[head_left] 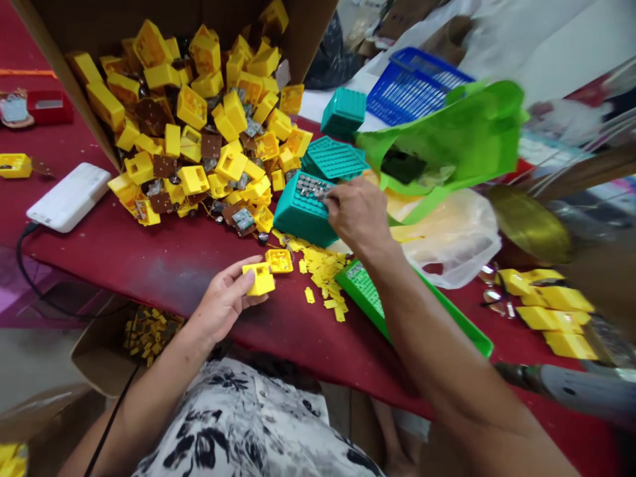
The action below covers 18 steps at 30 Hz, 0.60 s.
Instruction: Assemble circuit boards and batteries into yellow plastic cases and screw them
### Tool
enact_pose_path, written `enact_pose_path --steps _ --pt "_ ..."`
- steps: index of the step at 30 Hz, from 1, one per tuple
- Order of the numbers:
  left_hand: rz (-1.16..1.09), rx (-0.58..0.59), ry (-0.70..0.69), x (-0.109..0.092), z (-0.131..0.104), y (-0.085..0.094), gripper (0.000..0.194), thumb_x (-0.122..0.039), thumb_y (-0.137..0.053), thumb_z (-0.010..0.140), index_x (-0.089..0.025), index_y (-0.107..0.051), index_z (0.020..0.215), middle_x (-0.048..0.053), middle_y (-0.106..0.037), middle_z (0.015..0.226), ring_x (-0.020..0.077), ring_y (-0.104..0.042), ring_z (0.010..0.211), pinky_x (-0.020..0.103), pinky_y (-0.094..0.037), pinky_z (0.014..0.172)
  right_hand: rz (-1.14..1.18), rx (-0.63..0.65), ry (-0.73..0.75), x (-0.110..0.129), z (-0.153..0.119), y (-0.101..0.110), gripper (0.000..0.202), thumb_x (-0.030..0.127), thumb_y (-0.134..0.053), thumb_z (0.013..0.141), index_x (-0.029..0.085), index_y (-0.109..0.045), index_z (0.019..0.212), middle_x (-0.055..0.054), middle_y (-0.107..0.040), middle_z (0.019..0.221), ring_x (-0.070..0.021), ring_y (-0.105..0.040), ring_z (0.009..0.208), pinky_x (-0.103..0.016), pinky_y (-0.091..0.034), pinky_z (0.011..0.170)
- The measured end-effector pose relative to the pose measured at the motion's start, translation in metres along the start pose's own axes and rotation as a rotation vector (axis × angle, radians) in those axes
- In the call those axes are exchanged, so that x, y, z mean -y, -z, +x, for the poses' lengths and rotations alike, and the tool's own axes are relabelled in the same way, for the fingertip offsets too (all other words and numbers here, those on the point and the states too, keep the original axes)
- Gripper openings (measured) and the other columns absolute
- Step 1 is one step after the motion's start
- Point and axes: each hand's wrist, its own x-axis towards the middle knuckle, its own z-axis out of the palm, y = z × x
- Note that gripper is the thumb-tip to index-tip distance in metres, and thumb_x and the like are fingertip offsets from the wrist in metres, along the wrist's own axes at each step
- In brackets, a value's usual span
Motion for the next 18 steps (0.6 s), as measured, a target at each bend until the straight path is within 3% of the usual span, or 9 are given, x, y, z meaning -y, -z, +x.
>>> enact_pose_path --steps 3,6,8,9,12,18 --pt "-0.024 0.017 -0.006 0.0 -0.001 0.002 0.038 -0.03 -0.088 0.072 -0.018 -0.077 0.106 0.007 -0.077 0.102 0.0165 -0.072 0.086 0.025 -0.06 0.071 0.001 0.047 -0.106 0.015 0.001 0.014 0.012 0.012 -0.057 0.081 0.014 -0.064 0.072 -0.015 -0.06 0.088 -0.0294 -0.058 0.092 -0.049 -0.044 0.09" --pt "-0.017 0.026 -0.004 0.001 -0.001 0.004 0.036 -0.031 -0.085 0.075 -0.019 -0.077 0.108 0.008 -0.077 0.109 0.0187 -0.073 0.093 0.026 -0.06 0.076 0.108 0.029 -0.151 0.037 -0.018 0.035 0.01 0.012 -0.059 0.082 0.014 -0.064 0.073 -0.013 -0.062 0.084 -0.0264 -0.059 0.09 -0.046 -0.044 0.091" --pt "-0.009 0.023 -0.016 0.002 -0.001 0.004 0.038 -0.033 -0.087 0.074 -0.02 -0.077 0.109 0.007 -0.077 0.11 0.0182 -0.073 0.094 0.027 -0.059 0.078 0.456 0.047 -0.168 0.056 -0.044 0.047 0.007 0.018 -0.062 0.081 0.016 -0.066 0.075 -0.009 -0.063 0.078 -0.0188 -0.057 0.075 -0.038 -0.046 0.077" --pt "-0.001 0.019 -0.03 0.003 -0.001 0.004 0.04 -0.035 -0.088 0.072 -0.021 -0.077 0.109 0.006 -0.077 0.109 0.0175 -0.072 0.093 0.027 -0.059 0.08 0.668 0.135 -0.171 0.066 -0.058 0.051 0.009 0.024 -0.064 0.081 0.016 -0.068 0.078 -0.007 -0.064 0.077 -0.0161 -0.055 0.068 -0.034 -0.045 0.068" --pt "0.053 -0.001 -0.098 0.008 0.0 0.003 0.044 -0.037 -0.09 0.069 -0.021 -0.077 0.108 0.005 -0.077 0.108 0.0155 -0.071 0.091 0.026 -0.057 0.081 0.994 0.299 -0.162 0.089 -0.098 0.047 0.013 0.029 -0.062 0.081 0.017 -0.067 0.078 -0.003 -0.065 0.075 -0.0136 -0.057 0.066 -0.028 -0.044 0.061" --pt "0.229 -0.043 -0.22 0.02 0.0 0.005 0.048 -0.041 -0.088 0.071 -0.022 -0.075 0.113 0.006 -0.076 0.111 0.0152 -0.07 0.096 0.026 -0.054 0.086 0.887 0.234 -0.131 0.101 -0.121 0.024 0.013 0.023 -0.06 0.082 0.016 -0.069 0.075 -0.002 -0.067 0.074 -0.0135 -0.059 0.069 -0.029 -0.044 0.067"
